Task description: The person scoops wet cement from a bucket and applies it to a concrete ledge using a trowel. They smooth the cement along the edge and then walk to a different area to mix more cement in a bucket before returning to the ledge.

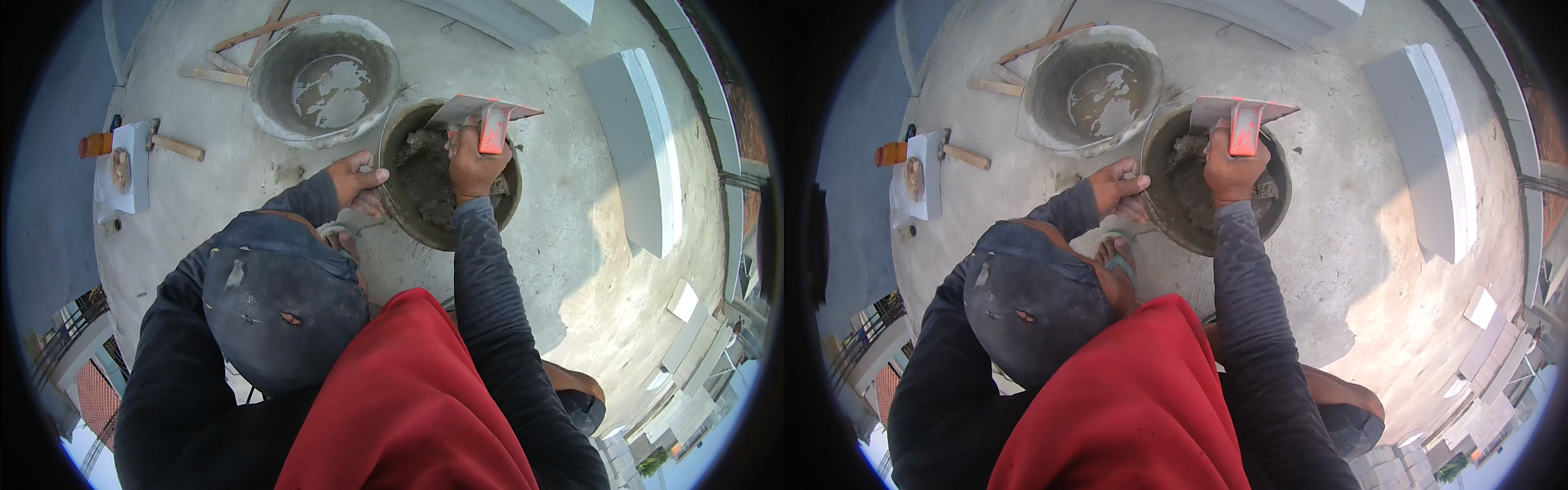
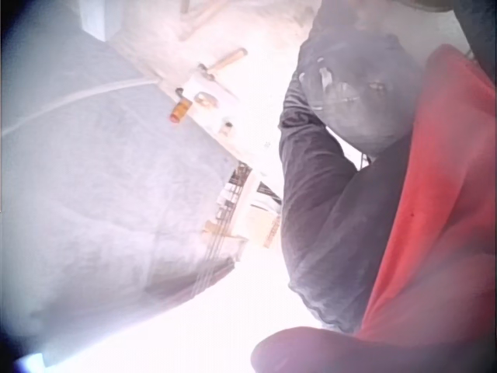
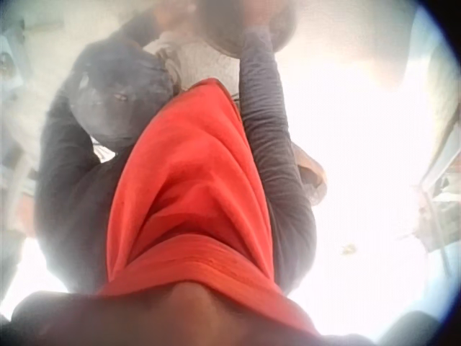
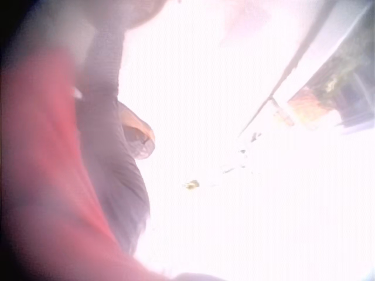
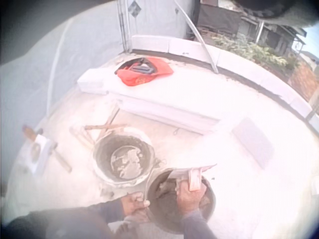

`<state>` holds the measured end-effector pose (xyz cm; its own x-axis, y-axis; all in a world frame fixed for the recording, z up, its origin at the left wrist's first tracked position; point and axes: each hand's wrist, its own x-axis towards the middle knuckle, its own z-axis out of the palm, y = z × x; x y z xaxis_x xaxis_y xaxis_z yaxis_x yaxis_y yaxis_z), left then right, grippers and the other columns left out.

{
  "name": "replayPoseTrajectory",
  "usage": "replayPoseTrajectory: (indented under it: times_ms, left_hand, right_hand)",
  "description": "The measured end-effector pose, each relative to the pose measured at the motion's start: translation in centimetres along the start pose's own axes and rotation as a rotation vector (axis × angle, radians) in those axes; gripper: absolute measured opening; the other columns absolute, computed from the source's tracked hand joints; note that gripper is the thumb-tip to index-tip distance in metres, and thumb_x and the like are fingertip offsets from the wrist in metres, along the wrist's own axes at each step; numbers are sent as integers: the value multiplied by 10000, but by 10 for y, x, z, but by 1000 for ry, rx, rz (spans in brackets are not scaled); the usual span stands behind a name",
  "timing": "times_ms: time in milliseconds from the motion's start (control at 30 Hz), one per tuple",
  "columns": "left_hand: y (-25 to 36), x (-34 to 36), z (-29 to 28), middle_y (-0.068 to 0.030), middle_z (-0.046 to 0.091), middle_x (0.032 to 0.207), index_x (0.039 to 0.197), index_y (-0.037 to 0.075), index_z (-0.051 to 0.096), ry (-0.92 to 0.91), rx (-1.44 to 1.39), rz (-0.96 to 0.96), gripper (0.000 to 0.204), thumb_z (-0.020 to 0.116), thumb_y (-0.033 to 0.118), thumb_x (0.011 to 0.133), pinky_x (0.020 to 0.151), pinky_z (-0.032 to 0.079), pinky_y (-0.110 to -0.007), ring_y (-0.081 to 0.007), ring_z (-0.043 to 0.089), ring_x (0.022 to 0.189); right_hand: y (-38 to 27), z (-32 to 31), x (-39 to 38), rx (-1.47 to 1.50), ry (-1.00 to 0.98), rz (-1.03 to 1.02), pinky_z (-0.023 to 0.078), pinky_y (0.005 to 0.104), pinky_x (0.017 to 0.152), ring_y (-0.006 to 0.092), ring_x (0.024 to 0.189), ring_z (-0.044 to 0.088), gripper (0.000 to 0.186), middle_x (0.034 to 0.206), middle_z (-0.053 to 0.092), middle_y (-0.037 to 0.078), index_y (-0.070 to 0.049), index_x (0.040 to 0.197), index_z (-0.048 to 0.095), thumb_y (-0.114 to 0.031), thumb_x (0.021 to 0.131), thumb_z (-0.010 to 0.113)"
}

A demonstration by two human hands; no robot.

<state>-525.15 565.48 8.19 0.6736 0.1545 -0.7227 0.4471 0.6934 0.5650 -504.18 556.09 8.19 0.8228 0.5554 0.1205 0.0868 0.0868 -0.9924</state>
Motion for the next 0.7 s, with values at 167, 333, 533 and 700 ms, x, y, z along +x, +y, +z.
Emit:
replayPoseTrajectory:
  times_ms: [167, 333, 533, 700]
  left_hand:
    - [-15, -5, -10, -154, 647, 1028, 1190, 61, 475, 45, -92, 5, 354, 622, 329, 1013, 755, 644, -432, -288, 727, 802]
    - [-14, 1, -2, -169, 626, 1095, 1286, 47, 446, -44, -36, -22, 462, 628, 367, 1006, 816, 625, -467, -305, 715, 896]
    - [-22, -14, -44, -240, 396, 1445, 1524, 74, 211, 159, -628, 198, 789, 673, 396, 971, 1006, 539, -544, -394, 552, 1257]
    - [-9, 1, -113, -244, 565, 1223, 1264, -83, 455, 564, -642, 491, 503, 702, 192, 923, 963, 581, -569, -376, 634, 1132]
  right_hand:
    - [-39, -46, -4, -91, -494, 196, 447, 280, 520, 139, 510, 572, 98, 583, 608, 42, 16, 766, 652, -39, 846, 644]
    - [-79, -79, -8, -272, -664, -143, 445, 304, 502, 147, 473, 541, 148, 596, 609, 50, 38, 859, 708, -38, 775, 614]
    - [-52, -16, 4, 166, -276, 278, 432, 287, 493, 104, 485, 494, 251, 569, 557, 52, 12, 670, 572, -46, 913, 588]
    - [-60, -42, 8, 118, -389, 290, 447, 309, 487, 115, 451, 459, 267, 528, 488, 43, -14, 661, 535, -78, 912, 601]
